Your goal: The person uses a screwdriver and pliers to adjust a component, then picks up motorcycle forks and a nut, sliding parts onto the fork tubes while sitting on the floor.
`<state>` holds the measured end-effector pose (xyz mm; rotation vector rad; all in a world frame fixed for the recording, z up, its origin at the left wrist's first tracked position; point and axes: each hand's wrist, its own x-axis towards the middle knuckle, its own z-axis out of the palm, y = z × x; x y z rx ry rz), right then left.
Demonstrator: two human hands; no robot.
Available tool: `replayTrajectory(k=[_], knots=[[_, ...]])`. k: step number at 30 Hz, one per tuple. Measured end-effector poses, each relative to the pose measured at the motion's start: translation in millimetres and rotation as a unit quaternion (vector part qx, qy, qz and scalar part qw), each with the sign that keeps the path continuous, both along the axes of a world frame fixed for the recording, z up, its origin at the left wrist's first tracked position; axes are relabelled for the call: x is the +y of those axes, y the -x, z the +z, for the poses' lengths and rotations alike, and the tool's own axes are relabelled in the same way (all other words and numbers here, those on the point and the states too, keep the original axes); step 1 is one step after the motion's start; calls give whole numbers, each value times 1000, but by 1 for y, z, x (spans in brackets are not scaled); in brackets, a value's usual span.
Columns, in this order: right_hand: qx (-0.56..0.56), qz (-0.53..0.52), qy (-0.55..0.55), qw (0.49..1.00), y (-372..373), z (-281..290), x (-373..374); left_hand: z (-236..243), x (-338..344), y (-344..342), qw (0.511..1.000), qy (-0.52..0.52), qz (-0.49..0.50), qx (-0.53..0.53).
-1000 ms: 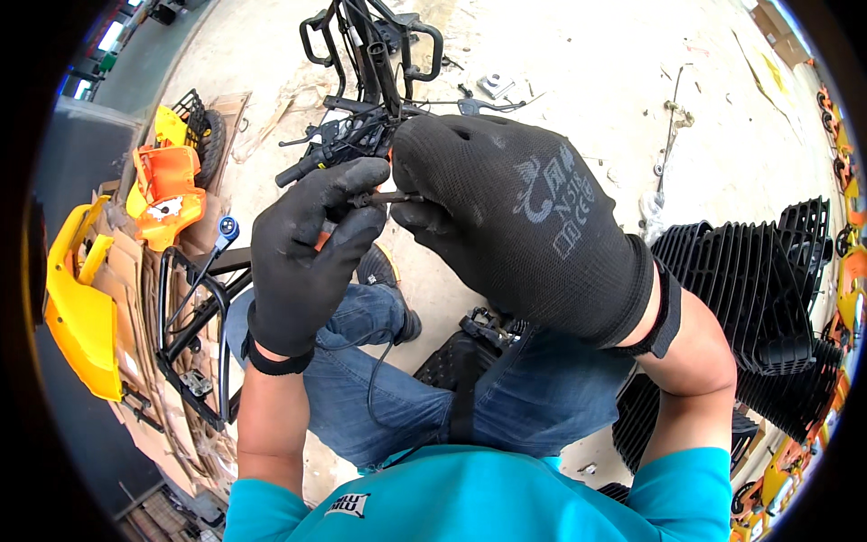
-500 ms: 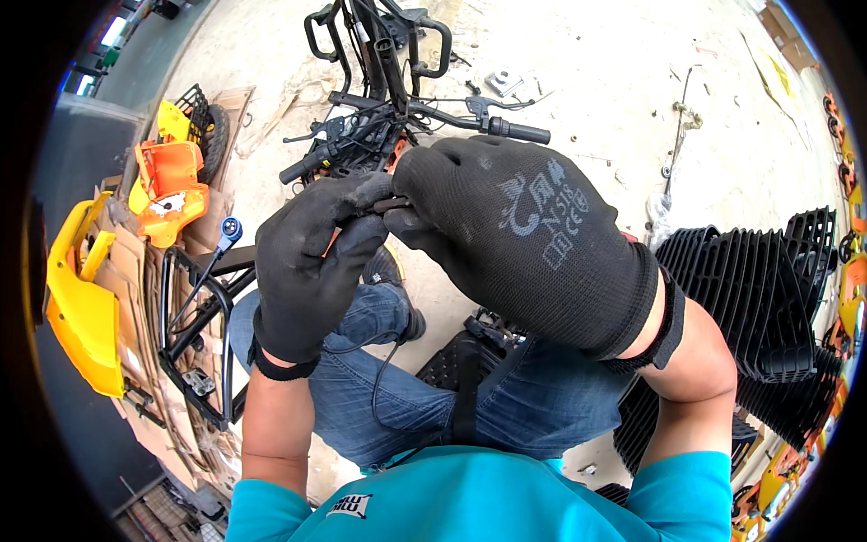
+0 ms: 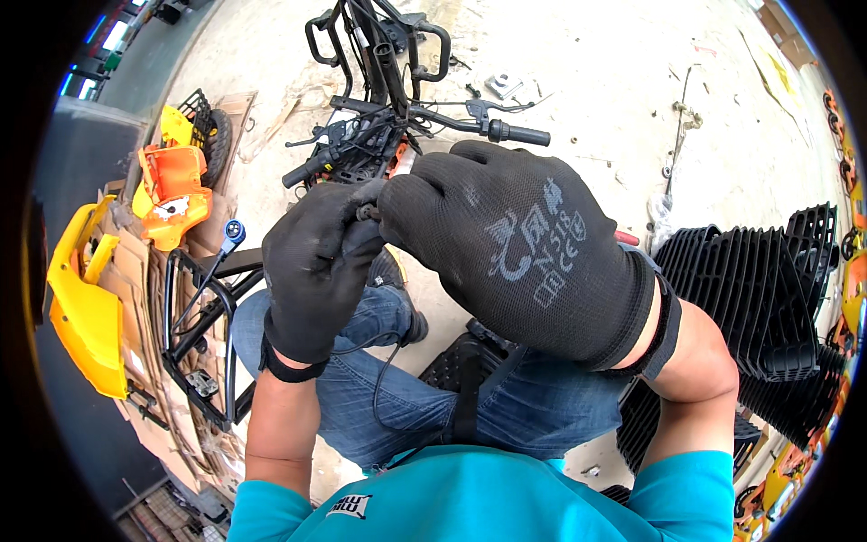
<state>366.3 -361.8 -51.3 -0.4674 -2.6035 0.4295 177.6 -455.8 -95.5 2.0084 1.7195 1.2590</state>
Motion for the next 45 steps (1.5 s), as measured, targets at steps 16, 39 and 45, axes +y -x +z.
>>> replayTrajectory(k=[16,39,45], knots=[[4,11,-22,1000,-2,-1,-6,-4,5,-4,1000,-12,-11,-5],[-48,74,164,982,-13,6,1,6,-18,-16,989,13,-145,24],[-73,120,253,957,-16,11,10,11,-22,-16,989,12,-146,12]])
